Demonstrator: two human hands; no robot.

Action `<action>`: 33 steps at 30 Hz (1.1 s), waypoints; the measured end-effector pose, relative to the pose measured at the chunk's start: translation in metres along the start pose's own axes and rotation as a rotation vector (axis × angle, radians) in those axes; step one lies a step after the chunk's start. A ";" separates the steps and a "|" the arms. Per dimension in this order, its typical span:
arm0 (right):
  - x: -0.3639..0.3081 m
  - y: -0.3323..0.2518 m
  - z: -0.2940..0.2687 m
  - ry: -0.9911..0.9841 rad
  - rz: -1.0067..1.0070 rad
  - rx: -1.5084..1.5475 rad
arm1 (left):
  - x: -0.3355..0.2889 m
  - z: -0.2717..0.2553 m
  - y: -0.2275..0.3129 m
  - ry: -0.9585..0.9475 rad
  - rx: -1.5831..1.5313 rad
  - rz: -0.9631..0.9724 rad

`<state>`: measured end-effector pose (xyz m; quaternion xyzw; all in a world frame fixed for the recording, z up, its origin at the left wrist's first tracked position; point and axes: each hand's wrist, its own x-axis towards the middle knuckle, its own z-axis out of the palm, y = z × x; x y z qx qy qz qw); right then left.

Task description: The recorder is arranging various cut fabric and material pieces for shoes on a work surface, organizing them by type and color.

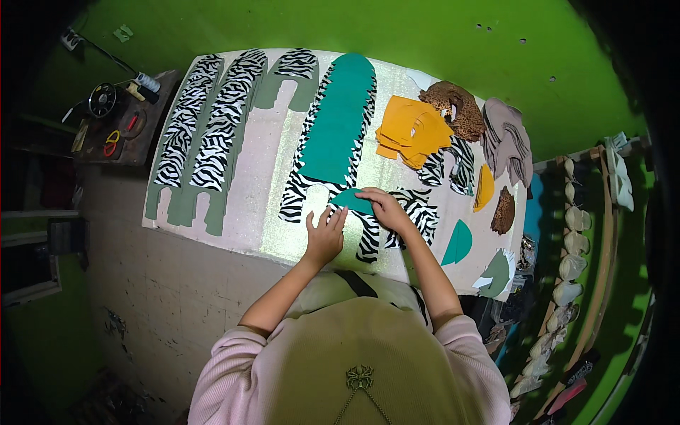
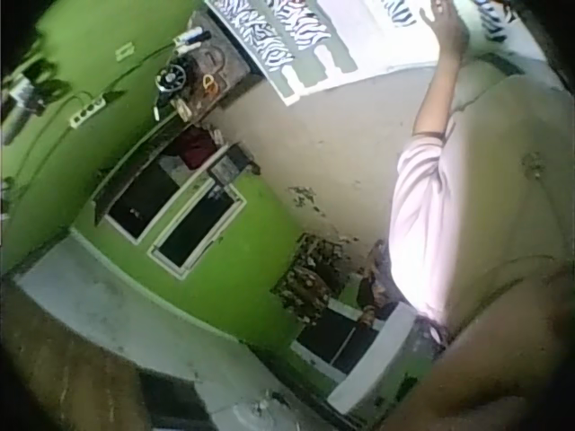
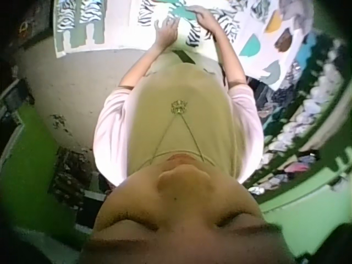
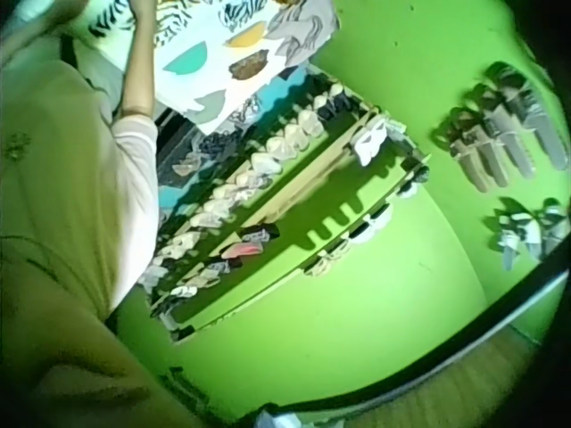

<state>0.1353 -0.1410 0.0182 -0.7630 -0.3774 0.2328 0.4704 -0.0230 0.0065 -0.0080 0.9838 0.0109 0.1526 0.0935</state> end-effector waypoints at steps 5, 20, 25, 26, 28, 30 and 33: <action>0.000 -0.003 0.000 -0.015 0.022 -0.005 | 0.001 0.000 0.000 -0.015 0.000 -0.003; -0.001 -0.009 0.003 0.003 -0.040 -0.158 | 0.003 0.001 0.003 -0.009 0.000 -0.016; -0.001 -0.006 0.002 -0.008 -0.047 -0.170 | 0.002 0.004 0.002 -0.085 -0.010 -0.024; -0.002 -0.006 0.002 -0.007 -0.049 -0.182 | 0.001 0.005 0.002 -0.093 -0.020 -0.026; -0.002 -0.006 0.003 -0.008 -0.046 -0.202 | 0.001 0.006 0.001 -0.097 -0.027 -0.026; -0.001 -0.005 0.003 -0.012 -0.035 -0.221 | 0.001 0.006 0.001 -0.092 -0.025 -0.021; -0.002 -0.006 0.003 -0.008 -0.034 -0.237 | 0.003 0.006 0.000 -0.039 -0.061 -0.011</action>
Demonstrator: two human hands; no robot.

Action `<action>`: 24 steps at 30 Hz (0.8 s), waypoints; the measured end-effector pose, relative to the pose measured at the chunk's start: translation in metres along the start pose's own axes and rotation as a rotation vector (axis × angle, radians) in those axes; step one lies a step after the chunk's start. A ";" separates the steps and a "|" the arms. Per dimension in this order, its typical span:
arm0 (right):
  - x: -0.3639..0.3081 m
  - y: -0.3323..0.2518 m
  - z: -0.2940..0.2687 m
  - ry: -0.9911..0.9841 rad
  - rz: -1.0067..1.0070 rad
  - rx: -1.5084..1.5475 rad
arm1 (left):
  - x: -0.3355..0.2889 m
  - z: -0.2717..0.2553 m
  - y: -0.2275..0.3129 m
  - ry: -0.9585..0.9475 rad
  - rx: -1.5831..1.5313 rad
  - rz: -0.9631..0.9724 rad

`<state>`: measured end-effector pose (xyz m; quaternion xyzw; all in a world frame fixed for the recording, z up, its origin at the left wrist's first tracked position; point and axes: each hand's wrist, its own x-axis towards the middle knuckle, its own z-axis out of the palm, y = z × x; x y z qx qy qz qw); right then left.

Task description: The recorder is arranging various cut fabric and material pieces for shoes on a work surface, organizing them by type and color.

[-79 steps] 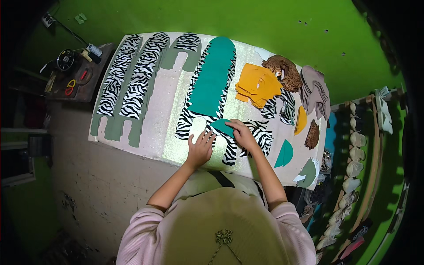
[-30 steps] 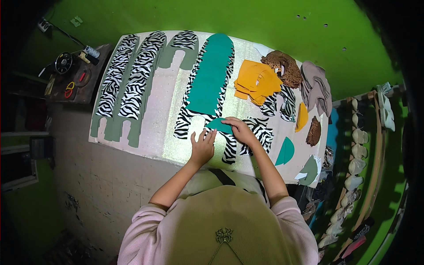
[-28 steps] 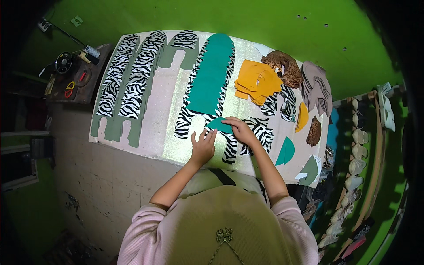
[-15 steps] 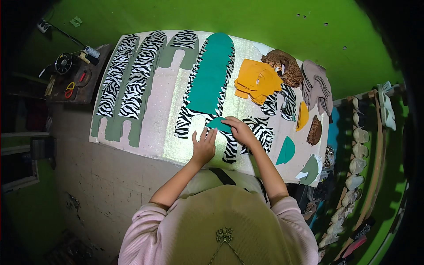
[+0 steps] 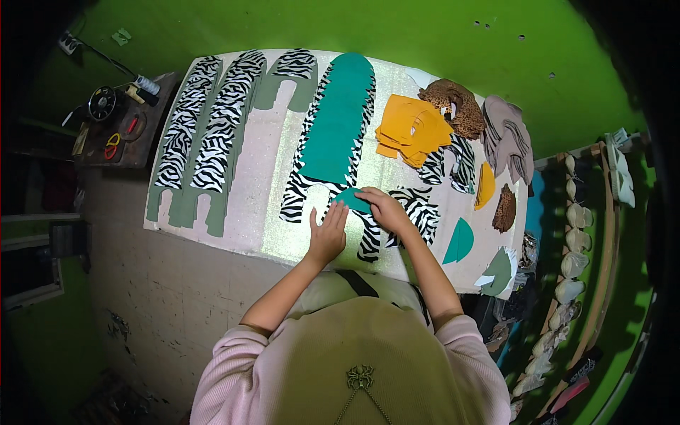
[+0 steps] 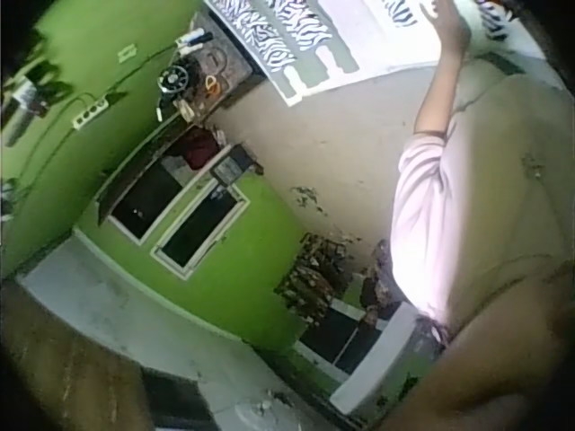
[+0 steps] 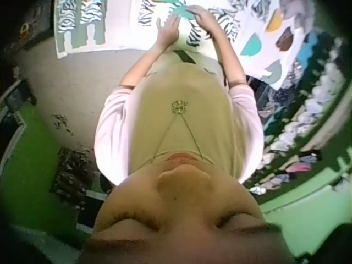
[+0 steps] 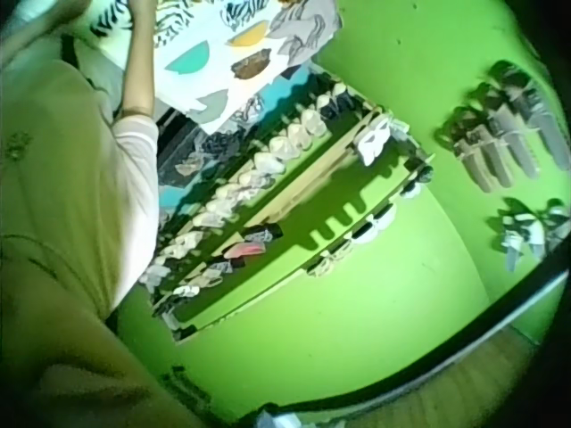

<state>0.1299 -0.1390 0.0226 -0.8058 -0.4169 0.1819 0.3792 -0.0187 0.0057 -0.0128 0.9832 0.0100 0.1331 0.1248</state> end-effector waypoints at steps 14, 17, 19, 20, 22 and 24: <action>-0.002 -0.010 0.001 -0.014 0.034 -0.229 | 0.005 -0.007 -0.006 -0.015 -0.050 0.016; -0.004 -0.007 0.003 0.008 0.008 -0.300 | 0.006 -0.009 -0.007 -0.018 -0.050 0.026; -0.004 -0.005 0.006 0.035 -0.021 -0.334 | 0.006 -0.009 -0.007 -0.024 -0.046 0.028; -0.005 -0.005 0.007 0.048 -0.034 -0.347 | 0.006 -0.009 -0.007 -0.026 -0.043 0.028; -0.005 -0.008 0.007 0.055 -0.027 -0.365 | 0.007 -0.010 -0.007 -0.031 -0.047 0.028; -0.006 -0.011 0.007 0.042 0.010 -0.375 | 0.007 -0.011 -0.007 -0.037 -0.060 0.028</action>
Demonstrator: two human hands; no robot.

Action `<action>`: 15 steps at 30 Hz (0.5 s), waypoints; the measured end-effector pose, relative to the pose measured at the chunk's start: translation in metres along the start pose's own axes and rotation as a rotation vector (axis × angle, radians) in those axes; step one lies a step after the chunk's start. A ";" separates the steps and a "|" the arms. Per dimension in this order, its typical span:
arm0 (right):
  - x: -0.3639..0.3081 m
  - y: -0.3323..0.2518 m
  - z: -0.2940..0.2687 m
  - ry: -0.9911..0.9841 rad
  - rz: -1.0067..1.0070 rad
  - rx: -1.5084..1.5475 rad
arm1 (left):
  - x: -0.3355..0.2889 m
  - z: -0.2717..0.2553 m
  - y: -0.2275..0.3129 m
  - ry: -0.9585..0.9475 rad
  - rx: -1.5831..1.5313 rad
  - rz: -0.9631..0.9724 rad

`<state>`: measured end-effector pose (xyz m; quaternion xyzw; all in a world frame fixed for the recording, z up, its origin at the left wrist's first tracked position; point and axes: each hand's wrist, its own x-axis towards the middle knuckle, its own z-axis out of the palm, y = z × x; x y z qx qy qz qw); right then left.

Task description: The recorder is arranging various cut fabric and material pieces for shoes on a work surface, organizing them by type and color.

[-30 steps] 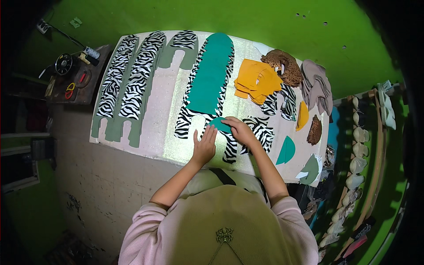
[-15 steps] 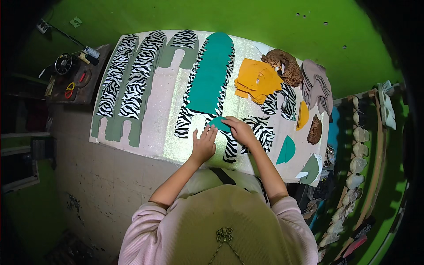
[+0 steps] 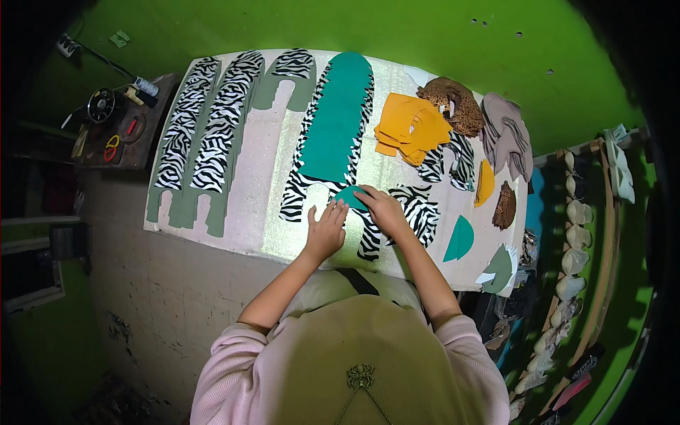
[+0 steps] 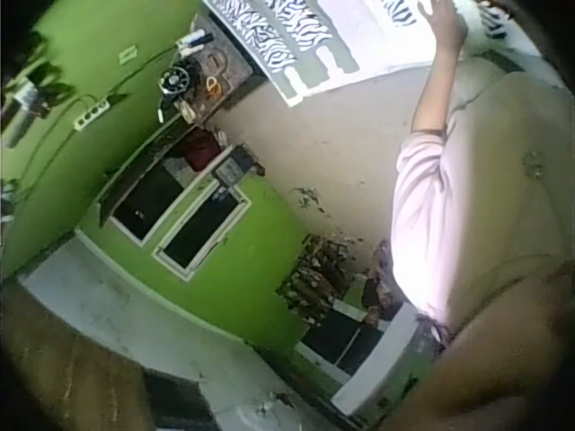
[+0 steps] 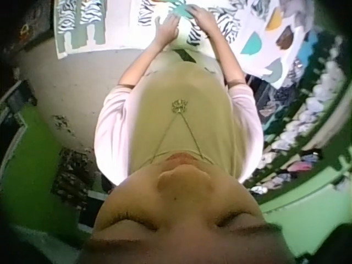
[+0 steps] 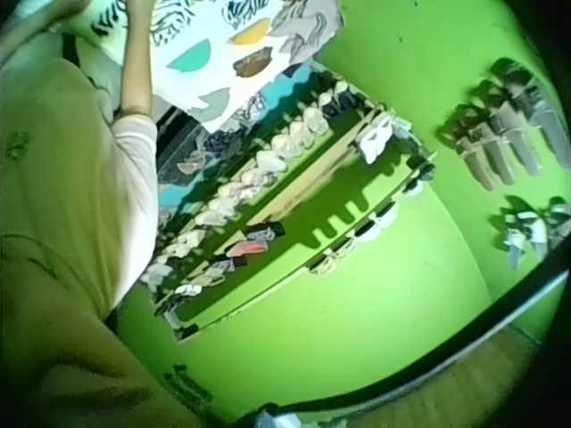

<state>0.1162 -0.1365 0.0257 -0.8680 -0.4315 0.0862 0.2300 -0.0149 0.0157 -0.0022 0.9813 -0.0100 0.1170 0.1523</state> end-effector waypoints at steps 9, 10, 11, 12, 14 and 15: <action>-0.004 -0.001 0.006 0.041 -0.001 -0.077 | 0.000 -0.002 0.000 -0.028 0.016 0.004; -0.004 -0.001 0.007 0.043 0.013 -0.078 | 0.000 -0.003 0.000 -0.030 0.017 0.002; -0.005 -0.001 0.007 0.045 0.027 -0.079 | 0.000 -0.003 0.001 -0.032 0.017 0.001; -0.005 -0.002 0.008 0.047 0.041 -0.080 | 0.000 -0.003 0.001 -0.035 0.017 -0.001; -0.008 -0.005 0.009 0.080 0.079 -0.123 | 0.000 -0.003 0.001 -0.040 0.020 0.002; -0.010 -0.008 0.010 0.097 0.099 -0.145 | 0.000 -0.002 0.000 -0.043 0.022 0.004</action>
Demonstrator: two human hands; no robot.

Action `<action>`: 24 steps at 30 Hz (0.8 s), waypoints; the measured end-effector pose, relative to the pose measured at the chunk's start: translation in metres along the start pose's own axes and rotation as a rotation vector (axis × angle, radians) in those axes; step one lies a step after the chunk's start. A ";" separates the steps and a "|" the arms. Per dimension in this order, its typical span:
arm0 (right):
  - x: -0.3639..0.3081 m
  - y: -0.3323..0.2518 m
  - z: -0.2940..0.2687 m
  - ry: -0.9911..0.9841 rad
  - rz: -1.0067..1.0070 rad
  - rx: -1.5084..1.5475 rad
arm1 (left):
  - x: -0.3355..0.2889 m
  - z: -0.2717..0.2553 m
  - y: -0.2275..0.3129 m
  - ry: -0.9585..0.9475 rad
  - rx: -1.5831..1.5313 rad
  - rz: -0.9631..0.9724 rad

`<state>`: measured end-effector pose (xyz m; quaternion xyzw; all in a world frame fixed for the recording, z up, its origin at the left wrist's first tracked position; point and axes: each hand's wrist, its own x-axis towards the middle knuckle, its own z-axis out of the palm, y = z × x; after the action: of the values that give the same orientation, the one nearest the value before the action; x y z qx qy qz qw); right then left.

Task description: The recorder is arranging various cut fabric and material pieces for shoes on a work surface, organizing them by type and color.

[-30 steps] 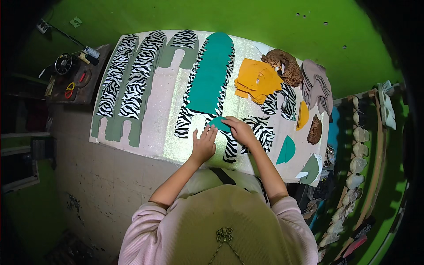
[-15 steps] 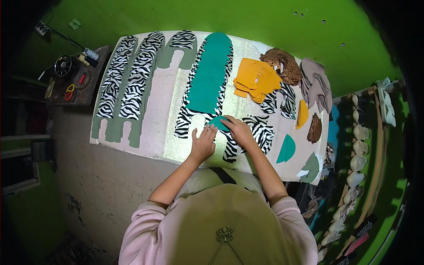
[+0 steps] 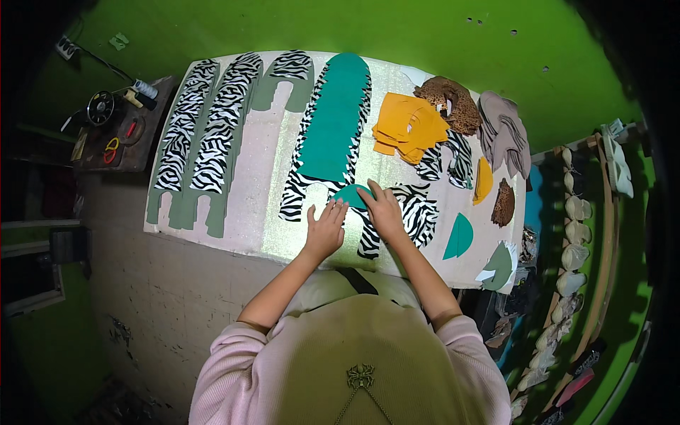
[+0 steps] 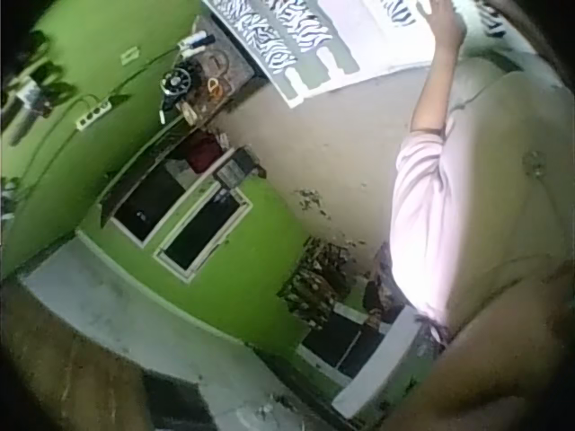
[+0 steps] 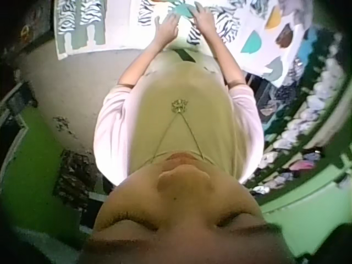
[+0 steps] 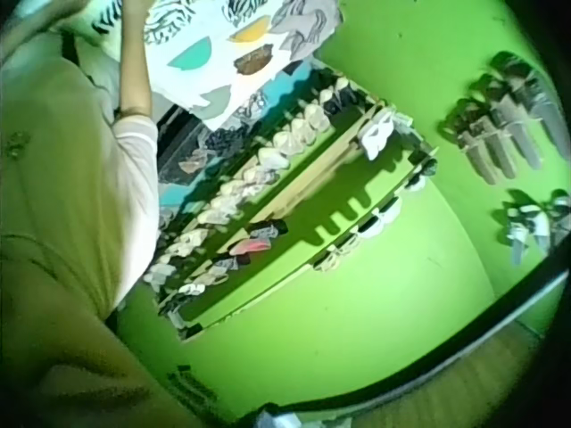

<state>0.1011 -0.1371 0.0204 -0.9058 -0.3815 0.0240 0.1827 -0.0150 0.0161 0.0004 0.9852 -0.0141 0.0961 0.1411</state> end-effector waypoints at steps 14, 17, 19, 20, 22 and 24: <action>-0.034 -0.043 0.027 -0.096 -0.199 0.100 | -0.004 0.009 -0.007 -0.015 0.039 0.032; -0.034 -0.045 0.025 -0.090 -0.175 0.086 | -0.004 0.009 -0.007 -0.040 0.037 0.021; -0.034 -0.047 0.022 -0.089 -0.155 0.078 | -0.003 0.007 -0.005 -0.059 0.043 0.010; -0.034 -0.048 0.021 -0.091 -0.144 0.074 | -0.003 0.006 -0.004 -0.069 0.053 0.004; -0.035 -0.047 0.021 -0.082 -0.118 0.057 | -0.002 0.007 -0.003 -0.058 0.060 0.000; -0.036 -0.047 0.022 -0.062 -0.092 0.035 | -0.001 0.007 -0.003 -0.017 0.058 0.000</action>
<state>0.0393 -0.1253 0.0131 -0.8830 -0.4275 0.0501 0.1874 -0.0147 0.0171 -0.0070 0.9896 -0.0124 0.0882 0.1125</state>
